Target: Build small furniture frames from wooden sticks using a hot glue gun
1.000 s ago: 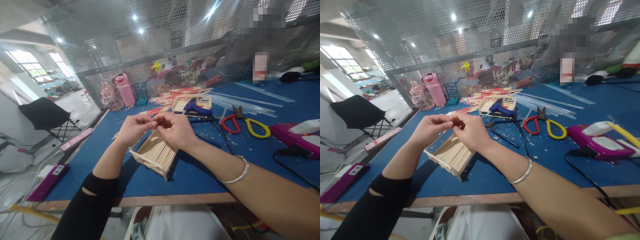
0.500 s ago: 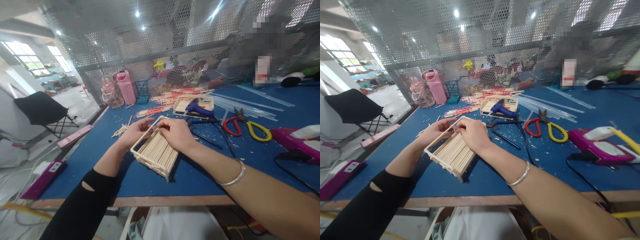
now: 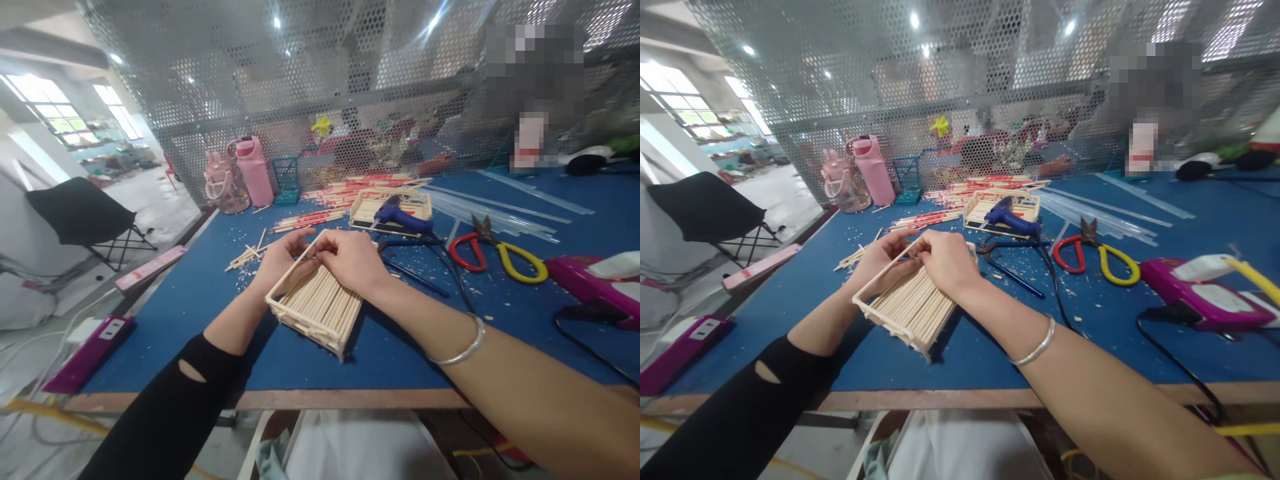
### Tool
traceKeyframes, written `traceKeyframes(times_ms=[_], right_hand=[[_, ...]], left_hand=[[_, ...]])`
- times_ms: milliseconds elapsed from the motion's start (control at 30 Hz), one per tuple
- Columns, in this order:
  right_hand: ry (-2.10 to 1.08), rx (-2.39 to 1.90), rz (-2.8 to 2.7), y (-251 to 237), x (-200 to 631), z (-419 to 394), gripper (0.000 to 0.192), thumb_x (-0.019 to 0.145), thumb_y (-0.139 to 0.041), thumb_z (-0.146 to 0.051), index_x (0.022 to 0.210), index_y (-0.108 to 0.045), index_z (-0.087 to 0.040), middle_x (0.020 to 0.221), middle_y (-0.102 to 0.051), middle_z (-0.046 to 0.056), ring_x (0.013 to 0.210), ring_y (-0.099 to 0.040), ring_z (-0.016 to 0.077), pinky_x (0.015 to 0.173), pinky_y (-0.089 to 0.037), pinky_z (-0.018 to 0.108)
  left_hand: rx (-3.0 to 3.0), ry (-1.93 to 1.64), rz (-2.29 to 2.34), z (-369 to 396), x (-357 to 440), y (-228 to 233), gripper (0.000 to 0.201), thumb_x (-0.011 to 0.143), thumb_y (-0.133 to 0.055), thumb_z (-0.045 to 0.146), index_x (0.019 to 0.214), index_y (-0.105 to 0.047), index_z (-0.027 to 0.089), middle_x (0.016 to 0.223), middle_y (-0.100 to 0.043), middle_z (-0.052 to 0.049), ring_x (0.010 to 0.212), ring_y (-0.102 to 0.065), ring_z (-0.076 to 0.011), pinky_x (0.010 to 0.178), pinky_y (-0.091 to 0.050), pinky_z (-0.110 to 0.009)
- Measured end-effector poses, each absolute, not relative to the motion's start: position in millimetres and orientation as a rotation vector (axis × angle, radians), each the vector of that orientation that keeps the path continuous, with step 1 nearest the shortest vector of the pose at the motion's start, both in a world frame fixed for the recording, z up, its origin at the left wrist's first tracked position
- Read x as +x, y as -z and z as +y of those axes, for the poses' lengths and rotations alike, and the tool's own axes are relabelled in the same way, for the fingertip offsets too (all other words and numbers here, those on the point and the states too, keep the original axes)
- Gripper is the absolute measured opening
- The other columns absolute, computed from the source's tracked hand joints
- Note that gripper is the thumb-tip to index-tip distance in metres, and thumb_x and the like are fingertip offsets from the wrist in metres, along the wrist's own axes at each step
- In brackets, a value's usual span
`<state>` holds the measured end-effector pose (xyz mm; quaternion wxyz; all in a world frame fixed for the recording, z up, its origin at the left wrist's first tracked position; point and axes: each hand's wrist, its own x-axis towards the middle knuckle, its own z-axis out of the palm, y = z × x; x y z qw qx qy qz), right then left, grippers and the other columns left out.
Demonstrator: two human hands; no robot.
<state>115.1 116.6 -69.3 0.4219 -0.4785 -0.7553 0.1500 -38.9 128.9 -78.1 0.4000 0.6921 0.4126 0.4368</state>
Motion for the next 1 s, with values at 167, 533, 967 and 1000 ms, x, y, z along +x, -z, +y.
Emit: traceKeyframes(times_ms=[167,533,967,1000], right_hand=[[-0.326,-1.247,-1.878,71.0,114.3,117.3,0.013,0.071,-0.062,-0.008,0.07,-0.067,-0.02,0.072,-0.071,0.0,0.069,-0.062,0.0158,0.067,-0.043,0.027],[-0.213,-1.376,-1.97,73.0,112.2,114.7,0.013,0.079,-0.059,-0.018,0.073,-0.07,-0.02,0.079,-0.072,0.007,0.075,-0.064,0.0222,0.07,-0.044,0.033],[-0.174,-1.435,-2.02,71.2,112.8,111.8,0.019,0.082,-0.054,-0.021,0.08,-0.073,-0.02,0.083,-0.073,0.005,0.081,-0.065,0.0208,0.074,-0.044,0.031],[-0.158,-1.436,-2.043,70.8,112.7,111.3,0.02,0.082,-0.053,-0.021,0.081,-0.073,-0.02,0.085,-0.073,0.006,0.082,-0.065,0.021,0.074,-0.044,0.031]], left_hand=[[1.791,-1.089,1.099,127.8,-39.5,76.9,0.066,0.059,-0.074,0.021,0.12,-0.053,0.011,0.08,-0.069,-0.004,0.072,-0.064,-0.0153,0.071,-0.048,-0.028],[1.634,-1.092,1.152,119.0,-39.7,74.8,0.064,0.055,-0.08,0.02,0.115,-0.059,0.013,0.082,-0.074,-0.006,0.072,-0.067,-0.0177,0.068,-0.05,-0.028],[1.457,-1.085,1.129,114.3,-37.6,72.6,0.068,0.051,-0.084,0.018,0.114,-0.06,0.013,0.081,-0.075,-0.006,0.075,-0.069,-0.0194,0.07,-0.053,-0.03],[1.452,-1.091,1.12,114.8,-37.9,73.1,0.068,0.051,-0.083,0.018,0.114,-0.06,0.013,0.082,-0.075,-0.006,0.075,-0.069,-0.0195,0.071,-0.053,-0.03]])
